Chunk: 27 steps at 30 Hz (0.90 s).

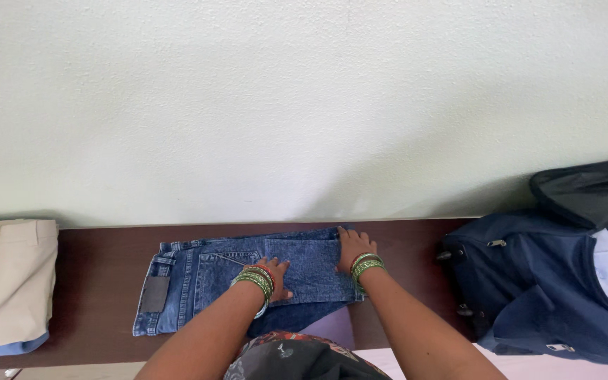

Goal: The person folds a pair of blue jeans on a low shelf and places them into a blue bag.

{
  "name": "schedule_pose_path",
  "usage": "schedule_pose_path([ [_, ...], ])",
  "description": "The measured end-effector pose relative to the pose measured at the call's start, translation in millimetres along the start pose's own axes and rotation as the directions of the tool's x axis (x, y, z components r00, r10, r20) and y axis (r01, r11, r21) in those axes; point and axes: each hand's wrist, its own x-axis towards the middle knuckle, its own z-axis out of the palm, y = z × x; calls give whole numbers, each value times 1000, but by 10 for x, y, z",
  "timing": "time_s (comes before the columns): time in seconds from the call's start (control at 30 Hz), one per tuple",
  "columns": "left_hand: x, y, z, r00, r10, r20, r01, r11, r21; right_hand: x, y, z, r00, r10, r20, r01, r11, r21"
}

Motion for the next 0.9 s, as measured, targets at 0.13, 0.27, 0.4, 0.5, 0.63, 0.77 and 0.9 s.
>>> schedule_pose_path([
  [0.13, 44, -43, 10, 1000, 8, 5, -8, 1000, -24, 71, -15, -60, 998, 43, -50, -40, 998, 56],
  [0.27, 87, -72, 47, 1000, 16, -10, -16, 998, -57, 148, 10, 49, 992, -1, -124, 15, 994, 113],
  [0.4, 110, -106, 67, 998, 38, -39, -41, 997, -68, 278, 105, 98, 994, -88, -59, 99, 969, 225],
  [0.5, 173, -132, 83, 997, 49, -59, -54, 995, -80, 371, 135, 151, 975, -168, -142, 199, 950, 240],
  [0.63, 334, -165, 101, 997, 48, -58, -64, 948, -312, 484, 151, 173, 983, -160, -93, 182, 927, 327],
  [0.77, 430, -198, 74, 993, 78, -90, -117, 788, -604, 586, 61, 125, 974, -213, 73, 81, 632, 771],
  [0.9, 101, -224, -58, 989, 148, 9, -73, 544, -836, 337, -190, 19, 907, -318, 277, -266, 79, 961],
])
